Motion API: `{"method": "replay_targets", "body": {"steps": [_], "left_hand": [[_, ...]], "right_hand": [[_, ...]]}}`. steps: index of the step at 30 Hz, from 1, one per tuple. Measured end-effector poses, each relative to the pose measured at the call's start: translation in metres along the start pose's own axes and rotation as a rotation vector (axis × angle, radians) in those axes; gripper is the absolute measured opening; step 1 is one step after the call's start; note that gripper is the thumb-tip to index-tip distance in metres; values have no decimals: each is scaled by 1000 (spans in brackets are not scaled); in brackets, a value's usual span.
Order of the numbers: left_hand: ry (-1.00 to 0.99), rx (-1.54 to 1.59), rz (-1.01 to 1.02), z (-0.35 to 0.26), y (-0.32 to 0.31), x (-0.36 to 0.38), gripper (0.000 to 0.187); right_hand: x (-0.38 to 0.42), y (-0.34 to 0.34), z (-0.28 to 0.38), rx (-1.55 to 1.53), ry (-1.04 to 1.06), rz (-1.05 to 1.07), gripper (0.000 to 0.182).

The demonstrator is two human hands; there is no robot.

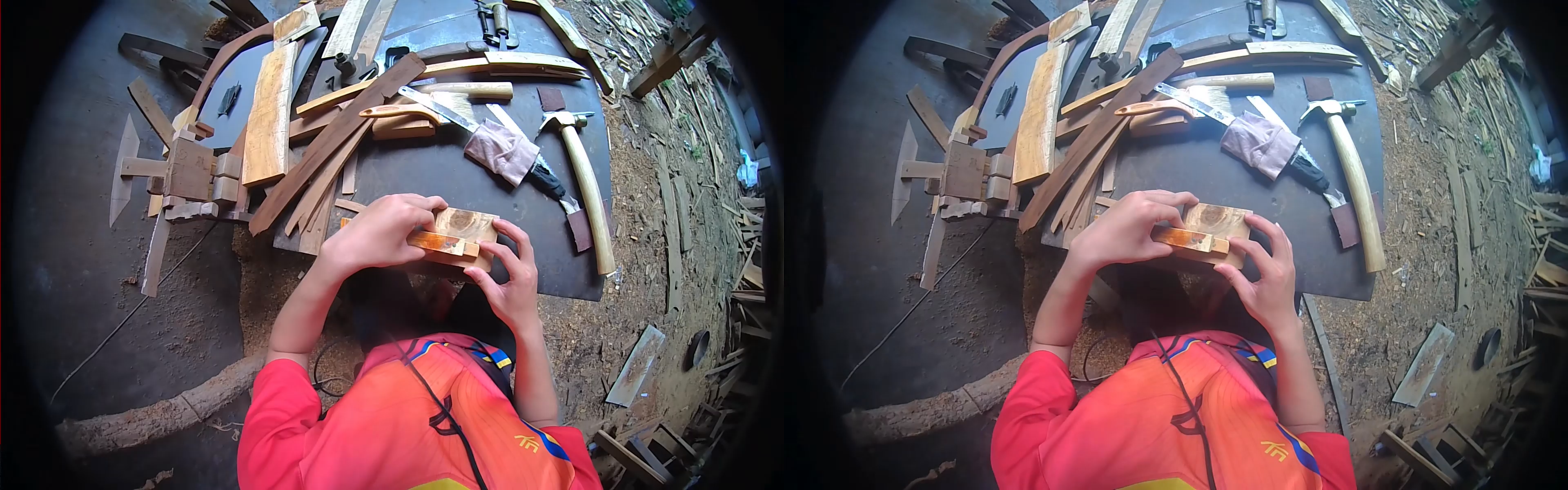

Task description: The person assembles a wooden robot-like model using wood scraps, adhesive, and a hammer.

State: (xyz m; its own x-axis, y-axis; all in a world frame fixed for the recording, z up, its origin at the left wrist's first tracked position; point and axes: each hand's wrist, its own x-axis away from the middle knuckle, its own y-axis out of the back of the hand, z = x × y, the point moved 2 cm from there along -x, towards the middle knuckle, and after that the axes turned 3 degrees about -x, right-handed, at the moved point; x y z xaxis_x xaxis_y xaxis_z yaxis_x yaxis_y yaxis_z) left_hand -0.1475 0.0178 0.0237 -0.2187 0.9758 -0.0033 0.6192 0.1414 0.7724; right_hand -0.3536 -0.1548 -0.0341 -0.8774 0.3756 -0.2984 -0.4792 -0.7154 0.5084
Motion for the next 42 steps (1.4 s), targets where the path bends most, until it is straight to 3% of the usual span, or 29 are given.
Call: {"method": "replay_targets", "body": {"steps": [3,6,10,13,14,18,22,29,33,37,38,42], "left_hand": [[63,33,41,0,1,1,34],[-14,-223,-140,-13,3,14,51],[-38,-138,-404,-53,16,42,65],[-86,-73,-667,-54,-3,74,49],[-48,-55,-766,-49,-11,84,45],[193,-39,-1025,-31,-39,119,35],[286,40,-1109,-28,-65,128,29],[211,166,-991,-40,-85,96,24],[186,101,-888,-46,-92,74,35],[127,-94,-712,-49,-102,63,72],[165,-75,-693,-46,-110,64,96],[186,-77,-618,-36,-114,64,125]], "right_hand": [[0,0,1,14,6,1,44],[-2,1,3,30,17,-5,44],[1,-2,1,37,15,-5,54],[-3,-2,12,22,-94,-3,72],[-8,0,15,138,-44,19,94],[-28,3,13,299,94,153,111],[-17,6,5,188,93,96,109],[0,-6,22,176,-13,-68,106],[12,-22,32,299,-69,-87,111],[21,-30,35,328,-62,-72,113],[21,-27,33,328,-42,-50,112],[18,-10,23,288,13,67,108]]}}
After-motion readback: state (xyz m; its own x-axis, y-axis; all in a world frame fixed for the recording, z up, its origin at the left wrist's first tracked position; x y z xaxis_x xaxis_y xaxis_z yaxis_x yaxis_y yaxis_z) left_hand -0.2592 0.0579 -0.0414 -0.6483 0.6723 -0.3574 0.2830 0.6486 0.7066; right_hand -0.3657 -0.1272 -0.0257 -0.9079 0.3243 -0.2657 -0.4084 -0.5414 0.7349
